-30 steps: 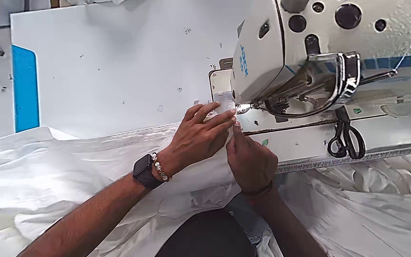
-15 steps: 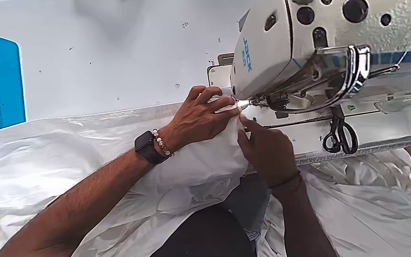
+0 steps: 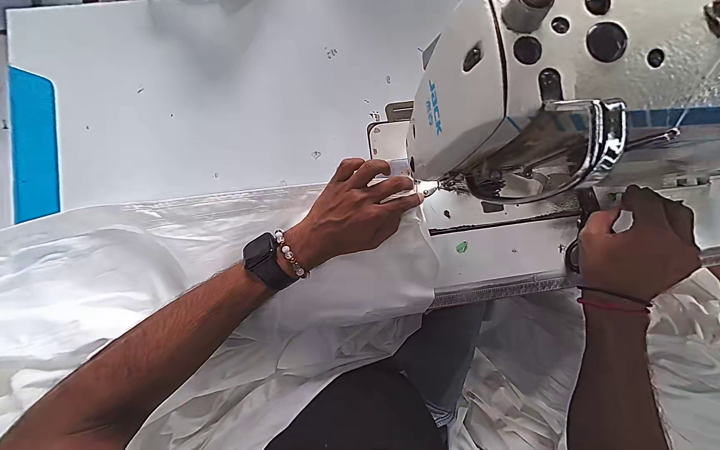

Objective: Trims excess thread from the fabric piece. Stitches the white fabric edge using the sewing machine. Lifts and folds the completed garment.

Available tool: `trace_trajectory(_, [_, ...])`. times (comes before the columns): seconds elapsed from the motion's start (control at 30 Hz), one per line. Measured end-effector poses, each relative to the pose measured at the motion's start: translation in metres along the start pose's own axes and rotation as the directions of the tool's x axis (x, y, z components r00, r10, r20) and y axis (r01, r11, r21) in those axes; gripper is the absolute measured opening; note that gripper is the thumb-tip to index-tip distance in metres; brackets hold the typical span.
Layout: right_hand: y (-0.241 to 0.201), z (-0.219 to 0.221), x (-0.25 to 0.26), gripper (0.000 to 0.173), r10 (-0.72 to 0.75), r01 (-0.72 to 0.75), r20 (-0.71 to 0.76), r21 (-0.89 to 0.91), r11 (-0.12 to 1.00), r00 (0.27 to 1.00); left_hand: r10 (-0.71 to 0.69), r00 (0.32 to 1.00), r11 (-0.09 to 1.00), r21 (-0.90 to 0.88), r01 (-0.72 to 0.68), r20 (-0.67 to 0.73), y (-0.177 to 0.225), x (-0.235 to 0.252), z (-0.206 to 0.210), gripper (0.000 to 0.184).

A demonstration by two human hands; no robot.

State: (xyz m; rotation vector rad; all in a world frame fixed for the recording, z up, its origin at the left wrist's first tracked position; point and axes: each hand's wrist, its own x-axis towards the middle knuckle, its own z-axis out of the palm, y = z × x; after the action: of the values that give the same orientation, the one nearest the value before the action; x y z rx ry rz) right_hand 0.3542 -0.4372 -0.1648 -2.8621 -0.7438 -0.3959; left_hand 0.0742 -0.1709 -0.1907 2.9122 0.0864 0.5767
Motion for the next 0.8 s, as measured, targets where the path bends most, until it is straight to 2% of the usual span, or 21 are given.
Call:
trace_trajectory(0.1, [-0.008,-0.009,-0.015,0.053,-0.018,0.022,-0.033,0.126,0.992,0.999,0.017,1.000,1.000,-0.021,-0.016,0.025,0.001,-0.003,0.000,0.038])
trace_trajectory(0.13, [-0.014,-0.013,-0.021,0.052,-0.038,0.051,-0.077,0.179,0.983,0.996,0.012,1.000,1.000,-0.020,-0.011,0.024,0.001,-0.003,0.001,0.038])
trace_trajectory(0.2, [-0.034,-0.023,-0.036,0.039,-0.067,0.099,-0.113,0.310,0.946,0.991,-0.009,1.000,1.000,-0.007,0.009,0.017,0.000,-0.001,0.001,0.039])
trace_trajectory(0.27, [-0.064,-0.029,-0.059,0.035,-0.141,0.133,-0.018,0.479,0.868,0.990,-0.028,0.999,1.000,0.004,0.028,0.025,0.000,0.001,-0.001,0.040])
trace_trajectory(0.37, [-0.115,-0.023,-0.093,0.035,-0.263,0.071,0.200,0.655,0.752,0.944,-0.030,0.999,1.000,0.008,0.030,0.031,0.002,0.004,-0.007,0.039])
trace_trajectory(0.43, [-0.146,-0.014,-0.108,0.034,-0.301,0.109,0.222,0.610,0.785,0.927,-0.022,1.000,1.000,0.006,0.022,0.019,0.003,0.003,-0.007,0.037])
trace_trajectory(0.5, [-0.167,-0.007,-0.118,0.032,-0.286,0.189,0.148,0.465,0.865,0.947,-0.032,0.999,0.999,0.010,0.032,0.007,0.003,0.002,-0.007,0.035])
trace_trajectory(0.57, [-0.177,-0.003,-0.125,0.034,-0.290,0.246,0.071,0.364,0.898,0.954,-0.051,0.999,0.999,0.016,0.051,0.006,-0.002,0.002,-0.003,0.038])
trace_trajectory(0.63, [-0.178,-0.001,-0.126,0.036,-0.306,0.273,0.041,0.348,0.897,0.951,-0.045,0.999,0.999,0.017,0.045,-0.008,-0.009,0.004,-0.001,0.037])
trace_trajectory(0.8, [-0.182,-0.002,-0.111,0.037,-0.303,0.239,0.132,0.361,0.901,0.944,-0.050,0.999,0.996,0.080,0.050,-0.009,-0.016,0.013,-0.005,0.033])
